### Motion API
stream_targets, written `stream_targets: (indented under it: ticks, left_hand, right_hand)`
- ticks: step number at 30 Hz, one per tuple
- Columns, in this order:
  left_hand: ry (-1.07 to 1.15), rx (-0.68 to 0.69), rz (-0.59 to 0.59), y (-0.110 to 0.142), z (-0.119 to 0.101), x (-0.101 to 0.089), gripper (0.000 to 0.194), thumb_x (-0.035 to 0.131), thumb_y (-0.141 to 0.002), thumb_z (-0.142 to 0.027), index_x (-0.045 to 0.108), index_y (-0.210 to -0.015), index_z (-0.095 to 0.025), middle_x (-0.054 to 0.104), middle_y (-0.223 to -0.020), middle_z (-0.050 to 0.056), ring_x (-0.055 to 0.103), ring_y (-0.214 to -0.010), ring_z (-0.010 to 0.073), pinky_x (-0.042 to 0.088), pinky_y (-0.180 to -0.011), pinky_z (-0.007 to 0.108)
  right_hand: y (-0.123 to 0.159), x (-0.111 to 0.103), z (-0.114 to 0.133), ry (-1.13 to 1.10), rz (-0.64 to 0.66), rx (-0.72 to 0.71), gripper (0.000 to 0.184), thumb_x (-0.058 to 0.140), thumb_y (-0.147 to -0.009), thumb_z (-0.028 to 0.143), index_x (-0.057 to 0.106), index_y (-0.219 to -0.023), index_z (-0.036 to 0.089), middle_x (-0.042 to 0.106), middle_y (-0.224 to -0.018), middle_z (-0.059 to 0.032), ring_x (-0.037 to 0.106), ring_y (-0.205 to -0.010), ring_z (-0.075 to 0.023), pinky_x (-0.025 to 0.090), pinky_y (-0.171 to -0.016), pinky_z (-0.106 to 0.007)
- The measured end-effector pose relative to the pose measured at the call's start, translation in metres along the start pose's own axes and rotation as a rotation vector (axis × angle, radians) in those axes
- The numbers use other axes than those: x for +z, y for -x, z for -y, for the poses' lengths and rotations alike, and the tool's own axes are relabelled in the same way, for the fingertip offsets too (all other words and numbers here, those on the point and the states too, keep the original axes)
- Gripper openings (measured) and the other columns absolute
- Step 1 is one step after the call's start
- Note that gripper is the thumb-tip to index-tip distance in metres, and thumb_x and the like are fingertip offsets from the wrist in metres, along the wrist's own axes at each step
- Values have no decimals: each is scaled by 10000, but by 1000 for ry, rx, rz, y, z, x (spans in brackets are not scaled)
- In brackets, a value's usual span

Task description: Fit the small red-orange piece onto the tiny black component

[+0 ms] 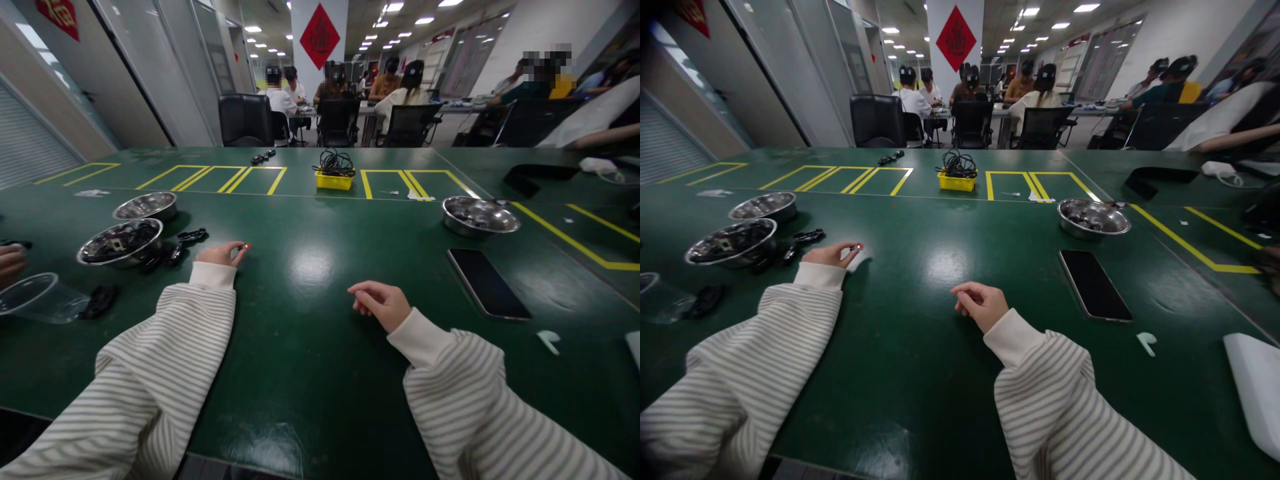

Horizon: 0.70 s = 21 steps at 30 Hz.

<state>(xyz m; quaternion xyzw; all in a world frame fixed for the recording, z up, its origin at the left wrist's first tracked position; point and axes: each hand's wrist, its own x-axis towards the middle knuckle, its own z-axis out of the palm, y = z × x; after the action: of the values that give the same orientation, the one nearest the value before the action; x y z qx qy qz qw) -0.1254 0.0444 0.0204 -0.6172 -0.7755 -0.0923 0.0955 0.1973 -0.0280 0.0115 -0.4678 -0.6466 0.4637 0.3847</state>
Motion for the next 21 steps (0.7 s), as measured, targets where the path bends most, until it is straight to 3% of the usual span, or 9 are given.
stream_targets:
  ticks: [3, 5, 15, 19, 21]
  left_hand:
    - [-171, -10, 130, -6, 11, -2, 385, 397, -740, -497, 564, -1018, -290, 621, -774, 73, 541, -648, 215, 258, -494, 239]
    - [-213, 22, 148, -6, 11, -4, 373, 382, -761, -470, 551, -1034, -280, 622, -827, 76, 549, -684, 221, 274, -520, 244]
    - [-246, 114, -29, 4, -5, -11, 307, 320, -800, -258, 552, -997, -221, 618, -846, 77, 558, -690, 207, 249, -488, 243]
    - [-116, 19, -61, 7, -13, -10, 317, 410, -747, -398, 576, -954, -225, 616, -729, 52, 543, -610, 182, 245, -466, 226]
    - [30, 39, -27, 15, -27, -6, 355, 428, -722, -455, 588, -934, -220, 592, -631, 25, 517, -536, 145, 248, -455, 210]
  right_hand:
    - [0, 0, -3, 17, 20, -31, 189, 489, -725, 255, 600, -798, 120, 568, -564, -14, 503, -453, -81, 424, -429, -203]
    - [0, 0, -4, 25, 28, -44, 187, 490, -729, 250, 602, -805, 121, 571, -571, -16, 508, -457, -81, 427, -430, -202]
    - [0, 1, -2, 26, 19, -44, 174, 491, -723, 221, 608, -789, 110, 571, -559, -16, 507, -443, -77, 428, -424, -193]
    - [-1, 1, -1, 32, 26, -45, 180, 491, -724, 224, 609, -792, 105, 571, -563, -19, 506, -449, -76, 429, -432, -191]
    - [-1, 1, -1, 33, 24, -38, 183, 491, -724, 229, 609, -791, 105, 571, -558, -17, 503, -444, -75, 426, -429, -189]
